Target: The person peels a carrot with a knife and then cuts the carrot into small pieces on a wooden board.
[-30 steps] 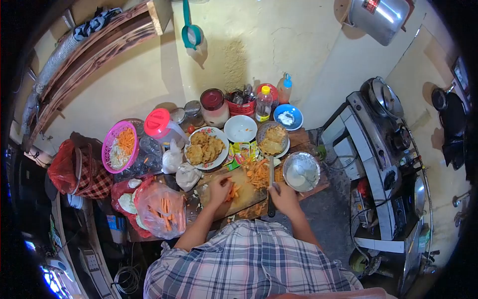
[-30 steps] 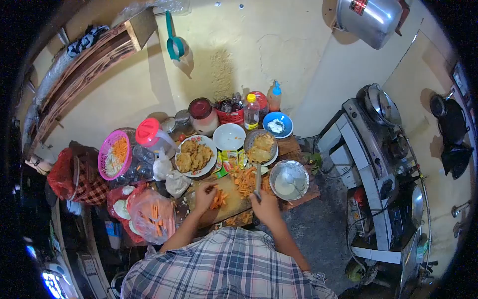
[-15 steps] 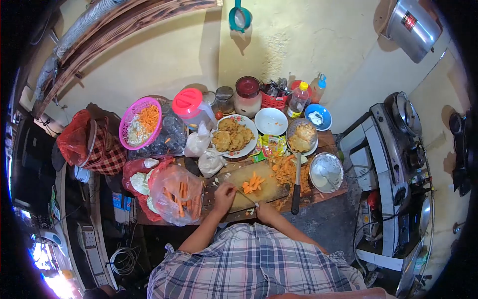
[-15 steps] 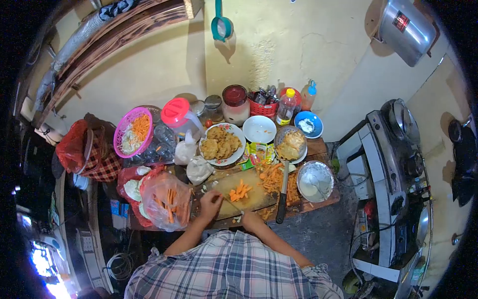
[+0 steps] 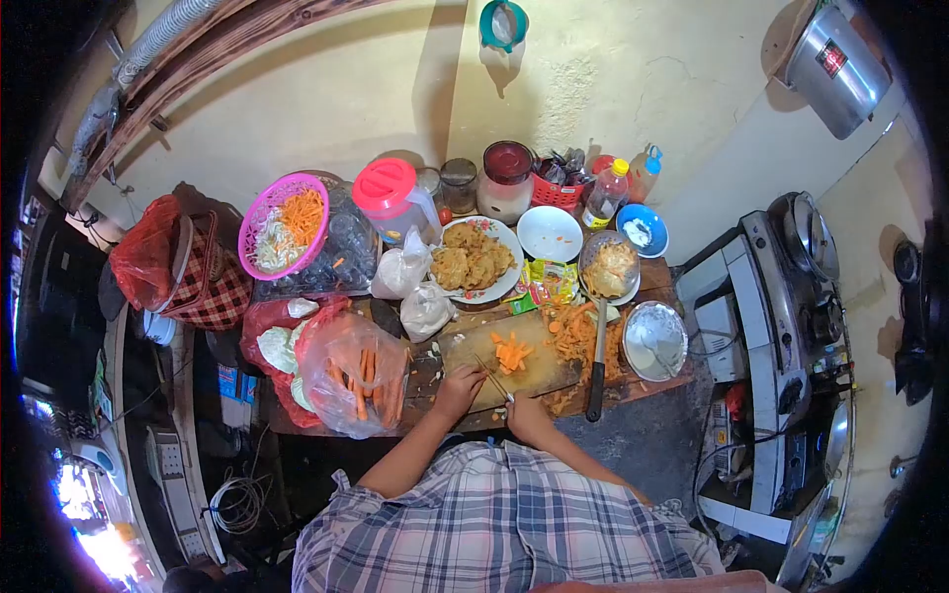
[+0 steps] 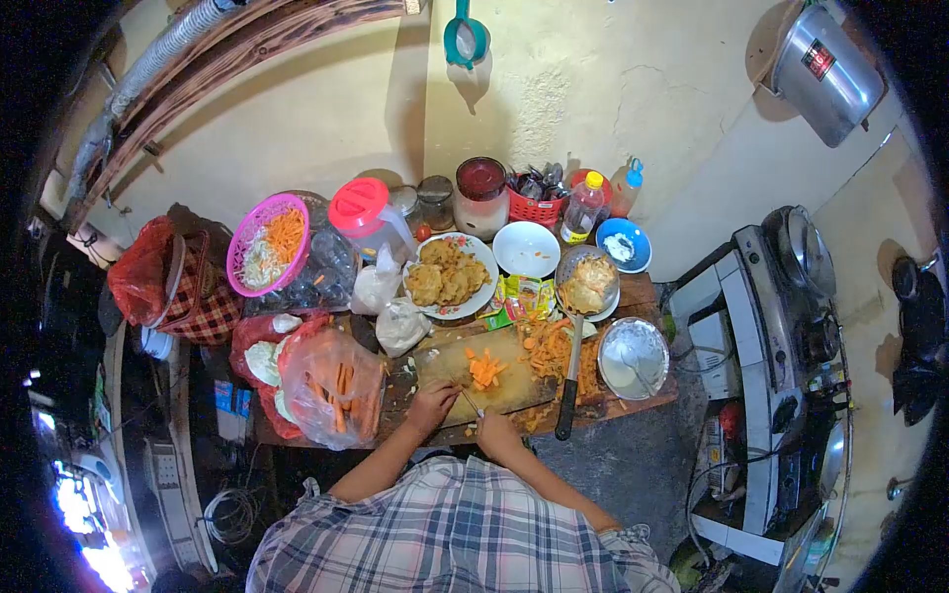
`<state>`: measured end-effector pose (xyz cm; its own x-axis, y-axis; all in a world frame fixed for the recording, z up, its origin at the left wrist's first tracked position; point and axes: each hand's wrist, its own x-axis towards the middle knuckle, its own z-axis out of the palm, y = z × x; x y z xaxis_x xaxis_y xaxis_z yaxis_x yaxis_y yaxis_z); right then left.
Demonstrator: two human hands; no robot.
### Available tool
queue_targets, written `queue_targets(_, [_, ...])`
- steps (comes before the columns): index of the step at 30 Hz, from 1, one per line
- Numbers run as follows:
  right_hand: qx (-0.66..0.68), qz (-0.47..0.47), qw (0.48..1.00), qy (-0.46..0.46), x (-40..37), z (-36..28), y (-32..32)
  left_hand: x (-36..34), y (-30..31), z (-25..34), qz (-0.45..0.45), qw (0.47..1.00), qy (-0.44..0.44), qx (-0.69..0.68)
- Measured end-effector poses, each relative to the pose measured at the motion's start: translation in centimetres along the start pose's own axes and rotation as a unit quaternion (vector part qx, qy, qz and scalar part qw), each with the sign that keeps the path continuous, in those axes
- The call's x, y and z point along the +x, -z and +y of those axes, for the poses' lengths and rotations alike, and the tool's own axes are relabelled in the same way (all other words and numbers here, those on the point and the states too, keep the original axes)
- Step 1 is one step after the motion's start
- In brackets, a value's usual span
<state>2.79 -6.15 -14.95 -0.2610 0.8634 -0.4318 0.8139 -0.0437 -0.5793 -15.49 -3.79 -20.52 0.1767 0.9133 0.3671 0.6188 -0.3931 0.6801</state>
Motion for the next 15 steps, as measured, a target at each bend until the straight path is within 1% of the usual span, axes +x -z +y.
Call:
queue_targets(3, [0.03, 0.005, 1.0, -0.003, -0.1, -0.1, -0.2, -0.1, 0.0, -0.1, 0.0, 1.0, 0.005, -0.002])
queue_targets(7, [0.026, -0.005, 1.0, 0.002, -0.2, -0.2, -0.1, 0.0, -0.1, -0.1, 0.008, 1.0, 0.003, -0.003])
queue_targets(10, [0.027, 0.009, 0.999, 0.022, -0.2, 0.3, -0.7, 0.2, 0.1, 0.3, 0.01, 1.0, 0.002, 0.014])
queue_targets(13, [0.024, 0.008, 0.999, 0.019, 0.1, 0.6, -1.1, 0.3, 0.2, 0.4, -0.003, 1.0, 0.014, 0.012])
queue_targets(15, [0.024, -0.004, 1.0, 0.008, 0.1, 0.7, -1.3, 0.3, 0.3, 0.2, -0.005, 1.0, -0.007, 0.027])
